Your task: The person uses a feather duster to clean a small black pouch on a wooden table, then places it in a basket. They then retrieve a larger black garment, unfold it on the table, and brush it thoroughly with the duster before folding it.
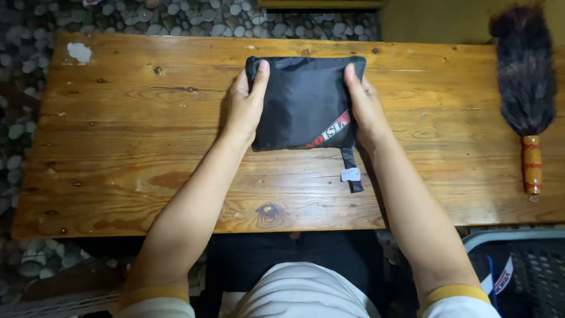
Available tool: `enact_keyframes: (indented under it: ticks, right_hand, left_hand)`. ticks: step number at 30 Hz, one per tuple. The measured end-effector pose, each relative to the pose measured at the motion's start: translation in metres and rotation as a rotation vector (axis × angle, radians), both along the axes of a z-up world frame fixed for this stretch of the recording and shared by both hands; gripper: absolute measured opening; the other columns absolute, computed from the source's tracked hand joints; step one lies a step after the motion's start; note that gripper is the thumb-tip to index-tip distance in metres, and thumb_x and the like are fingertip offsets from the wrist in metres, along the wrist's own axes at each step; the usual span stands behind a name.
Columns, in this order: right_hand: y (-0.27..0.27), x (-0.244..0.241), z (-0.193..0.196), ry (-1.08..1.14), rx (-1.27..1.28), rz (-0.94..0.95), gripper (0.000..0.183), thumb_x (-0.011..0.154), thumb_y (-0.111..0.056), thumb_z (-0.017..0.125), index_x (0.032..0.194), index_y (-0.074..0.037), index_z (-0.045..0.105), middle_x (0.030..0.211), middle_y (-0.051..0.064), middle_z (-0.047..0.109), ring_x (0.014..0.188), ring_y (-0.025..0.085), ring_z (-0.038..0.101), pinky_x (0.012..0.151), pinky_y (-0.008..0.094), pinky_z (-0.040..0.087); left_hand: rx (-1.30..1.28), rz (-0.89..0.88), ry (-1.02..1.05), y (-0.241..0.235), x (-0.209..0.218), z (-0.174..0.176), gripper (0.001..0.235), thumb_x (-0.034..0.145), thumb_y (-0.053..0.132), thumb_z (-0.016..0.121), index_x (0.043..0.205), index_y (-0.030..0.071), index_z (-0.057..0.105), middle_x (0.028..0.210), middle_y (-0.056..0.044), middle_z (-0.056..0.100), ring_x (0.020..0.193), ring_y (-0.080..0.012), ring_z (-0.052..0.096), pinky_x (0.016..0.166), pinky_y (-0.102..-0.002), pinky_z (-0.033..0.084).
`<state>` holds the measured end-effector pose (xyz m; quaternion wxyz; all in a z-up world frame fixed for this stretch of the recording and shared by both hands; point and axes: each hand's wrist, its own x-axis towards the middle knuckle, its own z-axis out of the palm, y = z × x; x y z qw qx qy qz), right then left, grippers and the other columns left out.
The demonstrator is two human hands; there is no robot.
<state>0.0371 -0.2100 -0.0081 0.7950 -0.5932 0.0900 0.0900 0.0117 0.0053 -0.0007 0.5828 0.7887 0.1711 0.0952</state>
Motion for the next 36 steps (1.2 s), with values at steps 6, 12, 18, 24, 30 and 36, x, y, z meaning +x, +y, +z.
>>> enact_keyframes:
  ticks: [6, 12, 18, 24, 30, 36]
  right_hand:
    - [0.003, -0.007, 0.013, -0.023, -0.013, -0.012, 0.030, 0.093, -0.039, 0.069, 0.105, -0.012, 0.070, 0.098, 0.005, 0.077, 0.082, 0.013, 0.073, 0.077, 0.028, 0.064]
    - [-0.046, 0.033, -0.014, -0.025, -0.324, 0.090, 0.054, 0.095, -0.063, 0.041, 0.113, -0.019, 0.068, 0.107, 0.001, 0.077, 0.090, 0.013, 0.074, 0.075, 0.030, 0.060]
    - [-0.185, 0.018, -0.003, -0.417, -1.303, -0.032, 0.055, 0.109, -0.043, 0.064, 0.138, 0.002, 0.054, 0.134, 0.026, 0.056, 0.123, 0.036, 0.057, 0.103, 0.046, 0.042]
    - [-0.302, -0.035, -0.016, -0.035, -1.992, -0.146, 0.077, 0.106, -0.045, 0.057, 0.157, 0.012, 0.043, 0.134, 0.050, 0.049, 0.122, 0.064, 0.045, 0.094, 0.070, 0.038]
    - [-0.344, -0.065, -0.050, -0.129, -2.250, -0.118, 0.054, 0.111, -0.027, 0.050, 0.159, -0.003, 0.058, 0.111, 0.032, 0.064, 0.099, 0.051, 0.063, 0.061, 0.061, 0.059]
    - [-0.213, -0.105, 0.016, 0.058, -1.402, -0.074, 0.039, 0.116, -0.037, 0.039, 0.136, -0.005, 0.049, 0.103, 0.034, 0.068, 0.076, 0.050, 0.066, 0.068, 0.060, 0.046]
  left_hand:
    - [-0.192, -0.050, 0.052, 0.001, 0.004, -0.006, 0.074, 0.080, 0.073, 0.045, 0.131, 0.025, 0.068, 0.138, 0.000, 0.072, 0.132, -0.0159, 0.063, 0.105, -0.026, 0.047]
    - [-0.290, -0.124, -0.026, 0.003, 0.010, -0.014, 0.062, 0.086, 0.063, 0.053, 0.125, 0.017, 0.069, 0.127, 0.002, 0.073, 0.122, -0.0100, 0.063, 0.103, -0.023, 0.046]
    - [-0.308, -0.166, -0.006, 0.003, 0.019, -0.028, 0.088, 0.087, 0.070, 0.039, 0.149, 0.009, 0.051, 0.159, -0.011, 0.049, 0.150, -0.0194, 0.042, 0.121, -0.029, 0.030]
    - [-0.394, -0.155, 0.004, 0.005, 0.035, -0.056, 0.092, 0.090, 0.068, 0.036, 0.153, 0.001, 0.042, 0.164, -0.015, 0.038, 0.154, -0.0199, 0.031, 0.125, -0.030, 0.020]
    - [-0.374, -0.140, 0.086, 0.004, 0.028, -0.037, 0.099, 0.084, 0.074, 0.033, 0.157, 0.006, 0.038, 0.168, -0.014, 0.027, 0.158, -0.0215, 0.018, 0.127, -0.032, 0.012]
    - [-0.627, -0.185, 0.051, 0.005, 0.030, -0.039, 0.112, 0.078, 0.077, 0.038, 0.160, 0.003, 0.022, 0.172, -0.008, 0.015, 0.158, -0.0155, 0.013, 0.127, -0.032, 0.012]
